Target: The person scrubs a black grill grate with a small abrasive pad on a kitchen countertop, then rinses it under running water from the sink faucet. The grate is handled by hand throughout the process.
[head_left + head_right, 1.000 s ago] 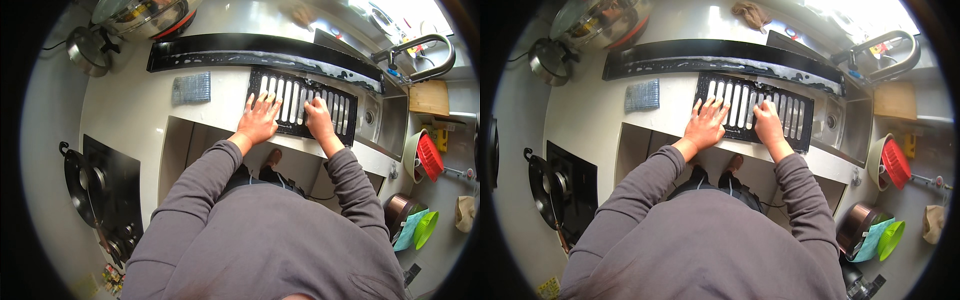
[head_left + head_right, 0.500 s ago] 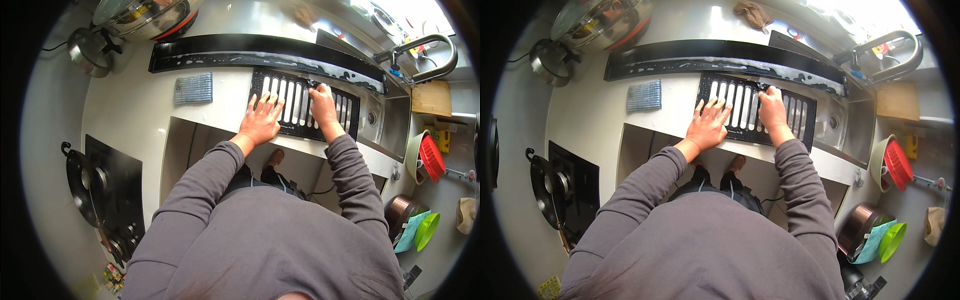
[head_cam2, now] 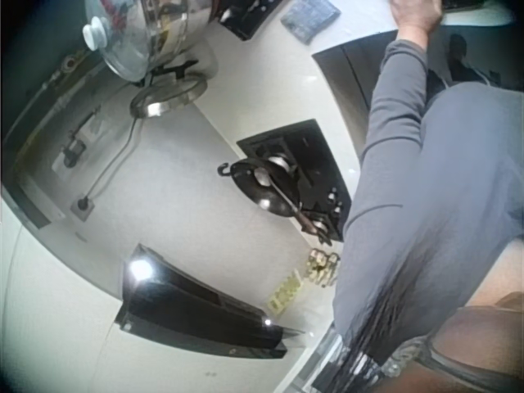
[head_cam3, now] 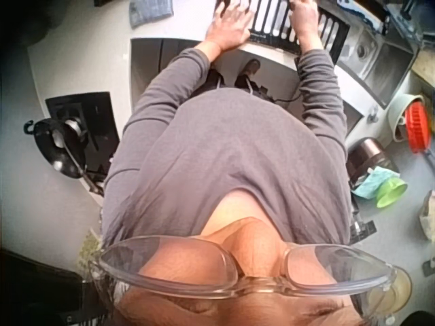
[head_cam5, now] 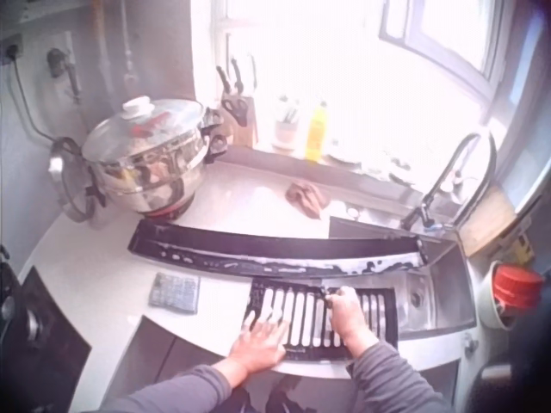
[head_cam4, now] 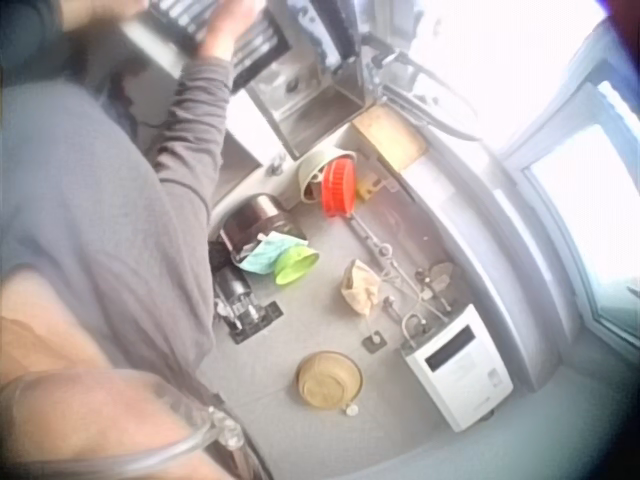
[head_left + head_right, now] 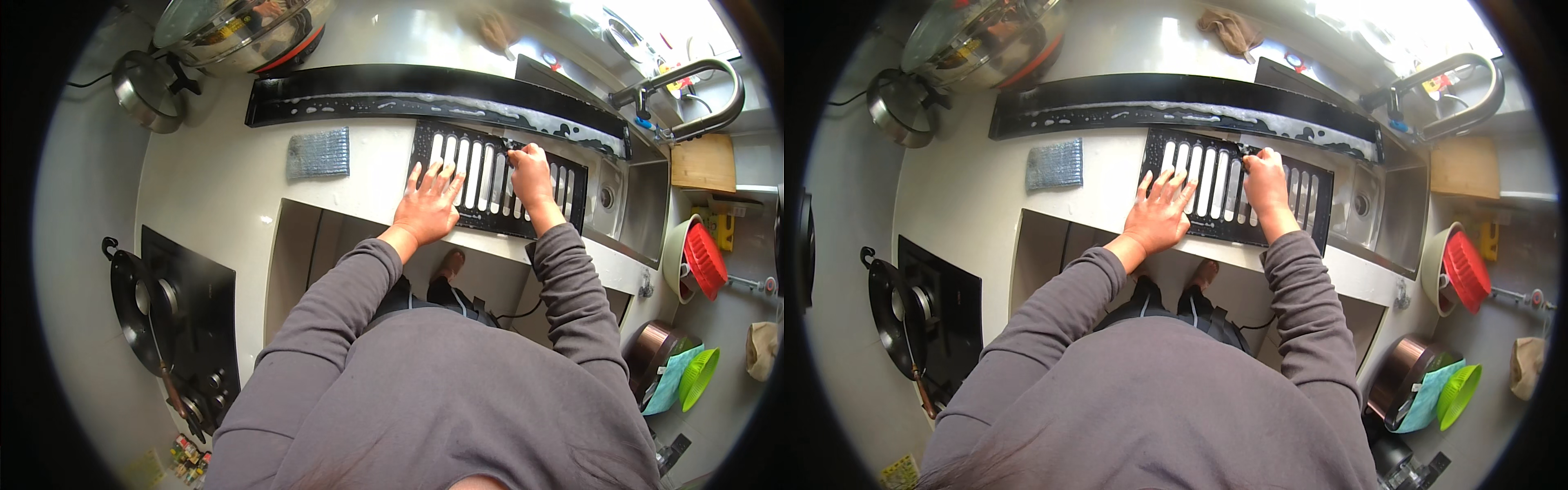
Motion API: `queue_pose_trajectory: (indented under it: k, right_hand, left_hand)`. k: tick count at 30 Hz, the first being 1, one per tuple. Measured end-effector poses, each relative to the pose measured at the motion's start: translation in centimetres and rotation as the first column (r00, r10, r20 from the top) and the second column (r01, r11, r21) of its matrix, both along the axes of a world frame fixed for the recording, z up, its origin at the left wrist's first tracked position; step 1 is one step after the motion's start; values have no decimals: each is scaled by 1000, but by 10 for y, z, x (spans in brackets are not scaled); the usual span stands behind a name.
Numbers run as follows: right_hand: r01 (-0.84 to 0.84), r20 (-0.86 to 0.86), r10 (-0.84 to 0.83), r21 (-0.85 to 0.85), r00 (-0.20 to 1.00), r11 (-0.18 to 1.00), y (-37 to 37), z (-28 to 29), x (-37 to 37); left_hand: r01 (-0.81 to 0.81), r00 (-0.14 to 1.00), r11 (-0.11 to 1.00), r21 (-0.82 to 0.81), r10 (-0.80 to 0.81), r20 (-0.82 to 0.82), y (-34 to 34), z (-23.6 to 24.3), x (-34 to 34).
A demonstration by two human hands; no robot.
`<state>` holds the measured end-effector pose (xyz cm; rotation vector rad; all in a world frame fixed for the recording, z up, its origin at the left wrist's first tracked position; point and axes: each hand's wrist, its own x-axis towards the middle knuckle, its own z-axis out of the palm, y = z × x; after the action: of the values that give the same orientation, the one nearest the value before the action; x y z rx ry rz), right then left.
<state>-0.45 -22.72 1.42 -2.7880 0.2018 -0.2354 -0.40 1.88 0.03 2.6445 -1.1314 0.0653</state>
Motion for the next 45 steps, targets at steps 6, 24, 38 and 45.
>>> queue_pose_trajectory:
  k: [6, 24, 38, 45]
  right_hand:
    - [-135, 248, 146, -60, 958, 989, 26, 2, 16]
    - [-204, 160, 244, -232, 956, 951, -6, -2, 3]
    - [-120, 142, 154, -222, 978, 968, 14, -1, 10]
    - [-121, 40, 130, -190, 991, 974, -10, 3, -10]
  left_hand:
    - [6, 1000, 1000, -5, -6, -12, 0, 4, 1]
    - [7, 1000, 1000, 20, -7, -15, -2, 3, 1]
    - [10, 999, 999, 49, -8, -33, -1, 2, 1]
    - [14, 1000, 1000, -22, -14, 2, -1, 0, 0]
